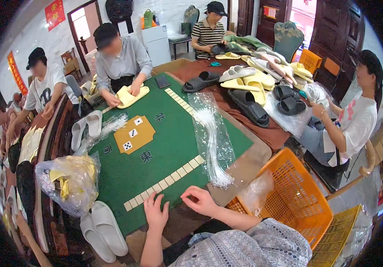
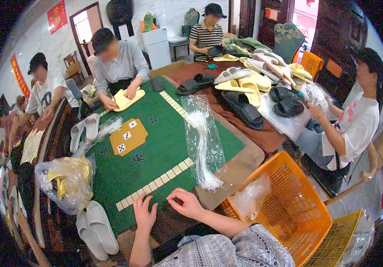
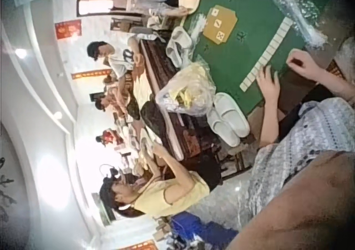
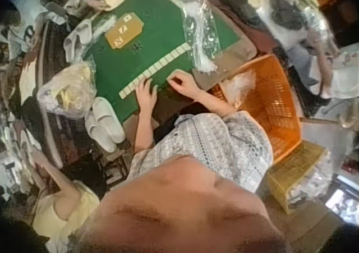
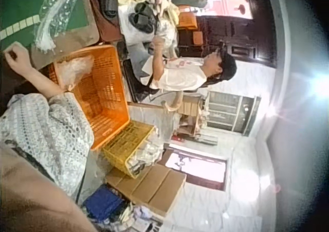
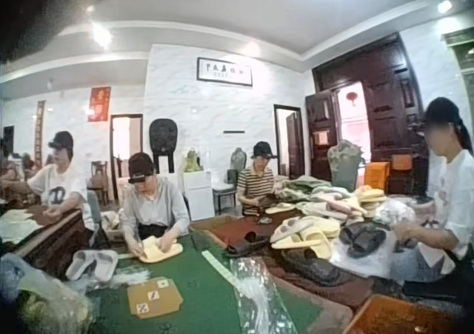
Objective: The person pairs slippers together by taking plastic fasteners from the table and threading them through each pair of slippers by hand.
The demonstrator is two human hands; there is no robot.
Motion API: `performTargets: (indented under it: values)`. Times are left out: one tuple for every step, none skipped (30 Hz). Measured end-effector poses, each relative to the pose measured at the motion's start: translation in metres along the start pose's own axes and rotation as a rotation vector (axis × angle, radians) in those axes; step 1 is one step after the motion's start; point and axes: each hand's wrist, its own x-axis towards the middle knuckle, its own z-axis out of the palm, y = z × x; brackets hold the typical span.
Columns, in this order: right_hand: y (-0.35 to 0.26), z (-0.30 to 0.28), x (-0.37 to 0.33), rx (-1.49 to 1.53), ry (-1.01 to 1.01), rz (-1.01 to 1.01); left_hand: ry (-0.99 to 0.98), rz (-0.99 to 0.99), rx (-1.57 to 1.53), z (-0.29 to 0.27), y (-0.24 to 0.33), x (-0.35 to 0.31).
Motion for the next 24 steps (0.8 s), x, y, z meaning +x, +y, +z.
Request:
performTargets:
  values:
    - [0.002, -0.005, 0.001, 0.005, 0.042, -0.06, 0.002, -0.001, -0.001, -0.001, -0.001, -0.001]
    - [0.003, -0.012, 0.001, -0.034, 0.064, -0.076, -0.011, -0.007, -0.03, -0.001, -0.003, -0.002]
    - [0.003, -0.021, 0.004, -0.072, 0.086, -0.093, -0.022, -0.012, -0.059, -0.003, -0.003, -0.002]
    - [-0.004, -0.034, 0.01, -0.102, 0.101, -0.079, -0.019, -0.018, -0.074, -0.003, -0.004, -0.002]
    - [0.0, -0.046, 0.017, -0.143, 0.137, -0.066, -0.02, -0.02, -0.073, -0.003, -0.005, -0.002]
    - [0.008, -0.058, 0.025, -0.133, 0.242, -0.05, -0.015, -0.014, -0.073, -0.002, -0.004, 0.0]
    - [0.016, -0.075, 0.036, -0.183, 0.34, -0.043, -0.007, -0.011, -0.072, -0.001, -0.004, 0.001]
    - [0.033, -0.094, 0.049, -0.175, 0.436, -0.031, -0.01, -0.012, -0.071, -0.001, -0.003, 0.001]
    - [0.048, -0.114, 0.063, -0.214, 0.506, 0.004, -0.007, -0.024, -0.071, -0.003, -0.002, 0.001]
    - [0.059, -0.134, 0.078, -0.249, 0.582, -0.072, -0.002, -0.04, -0.065, -0.005, -0.004, 0.0]
    - [0.068, -0.152, 0.093, -0.18, 0.634, 0.04, 0.056, 0.012, -0.045, -0.003, -0.01, -0.003]
    - [0.101, -0.181, 0.104, -0.321, 0.759, 0.05, 0.054, 0.019, -0.049, -0.002, -0.007, -0.001]
    - [0.116, -0.204, 0.117, -0.549, 0.848, -0.01, 0.045, -0.005, -0.037, -0.005, -0.007, -0.002]
    - [0.143, -0.239, 0.127, -0.404, 0.933, 0.144, 0.031, -0.014, -0.039, -0.005, -0.003, 0.0]
    - [0.175, -0.285, 0.13, -0.373, 1.044, 0.148, 0.023, -0.007, -0.055, 0.0, 0.001, 0.004]
    - [0.192, -0.317, 0.135, -0.323, 1.114, 0.225, 0.021, 0.001, -0.064, 0.003, 0.003, 0.006]
    - [0.211, -0.365, 0.128, -0.165, 1.209, 0.289, 0.008, 0.024, -0.113, 0.012, 0.007, 0.013]
    - [0.202, -0.335, 0.153, 0.176, 1.125, 0.383, 0.023, -0.029, -0.075, 0.002, -0.002, 0.004]
    - [0.201, -0.343, 0.158, 0.132, 1.162, 0.389, 0.038, -0.012, -0.071, 0.002, -0.002, 0.004]
    - [0.199, -0.353, 0.16, 0.086, 1.203, 0.394, 0.044, -0.007, -0.074, 0.003, -0.002, 0.005]
    - [0.196, -0.348, 0.167, -0.347, 1.284, 0.353, 0.052, -0.007, -0.069, 0.002, -0.003, 0.003]
    - [0.193, -0.344, 0.173, -0.787, 1.331, 0.297, 0.06, -0.005, -0.066, 0.001, -0.004, 0.002]
    - [0.187, -0.344, 0.175, -0.848, 1.268, 0.203, 0.053, -0.011, -0.061, 0.0, -0.005, 0.001]
    - [0.181, -0.346, 0.179, -0.843, 1.266, 0.197, 0.06, -0.013, -0.058, -0.001, -0.005, 0.0]
